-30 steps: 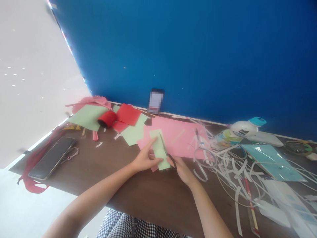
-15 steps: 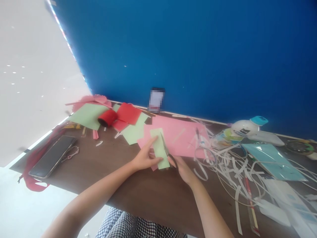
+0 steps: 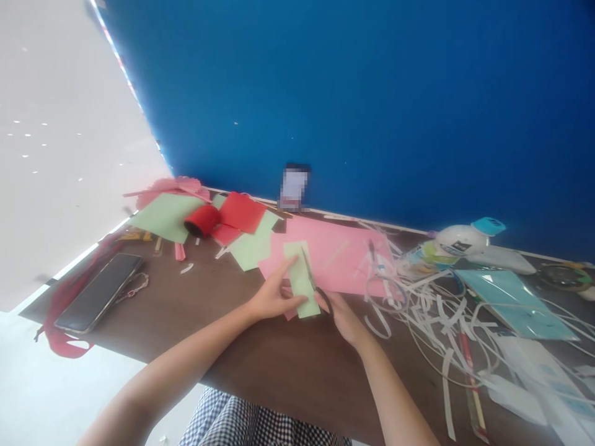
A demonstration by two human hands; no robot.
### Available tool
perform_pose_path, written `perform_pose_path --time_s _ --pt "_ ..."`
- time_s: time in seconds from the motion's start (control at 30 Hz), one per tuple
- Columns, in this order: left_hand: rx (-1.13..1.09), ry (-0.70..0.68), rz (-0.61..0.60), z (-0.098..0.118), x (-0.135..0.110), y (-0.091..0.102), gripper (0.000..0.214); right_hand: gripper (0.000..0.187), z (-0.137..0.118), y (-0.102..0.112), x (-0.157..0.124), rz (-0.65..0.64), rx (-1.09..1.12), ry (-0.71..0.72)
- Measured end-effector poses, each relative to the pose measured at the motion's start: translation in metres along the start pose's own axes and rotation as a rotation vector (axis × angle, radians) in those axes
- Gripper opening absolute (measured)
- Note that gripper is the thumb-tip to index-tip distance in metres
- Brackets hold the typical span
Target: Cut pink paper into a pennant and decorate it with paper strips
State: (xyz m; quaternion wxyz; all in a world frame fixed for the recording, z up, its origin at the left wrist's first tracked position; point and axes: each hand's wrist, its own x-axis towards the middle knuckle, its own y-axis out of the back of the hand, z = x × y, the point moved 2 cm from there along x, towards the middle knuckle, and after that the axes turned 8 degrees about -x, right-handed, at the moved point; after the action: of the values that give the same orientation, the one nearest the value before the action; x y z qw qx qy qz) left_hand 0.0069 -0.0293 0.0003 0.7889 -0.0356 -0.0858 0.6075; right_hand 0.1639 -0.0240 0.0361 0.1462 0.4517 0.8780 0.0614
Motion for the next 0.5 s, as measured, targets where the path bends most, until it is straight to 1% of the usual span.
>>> perform_pose_path --time_s 0.13,0.3,0.5 --pt "-0.015 0.020 -0.007 -0.0007 -0.0003 -0.0006 0.083 0.051 0.0001 -0.0001 -0.0005 0.058 -0.012 -0.026" --pt "-0.014 0.026 -0.014 -0.0018 -0.0002 -0.0001 0.083 0.050 -0.0050 -0.0010 -0.0002 0.010 -0.012 0.005" --pt "0.000 0.023 -0.005 -0.0008 -0.0006 0.0003 0.082 0.048 -0.0074 -0.0013 0.0004 0.022 -0.020 0.012"
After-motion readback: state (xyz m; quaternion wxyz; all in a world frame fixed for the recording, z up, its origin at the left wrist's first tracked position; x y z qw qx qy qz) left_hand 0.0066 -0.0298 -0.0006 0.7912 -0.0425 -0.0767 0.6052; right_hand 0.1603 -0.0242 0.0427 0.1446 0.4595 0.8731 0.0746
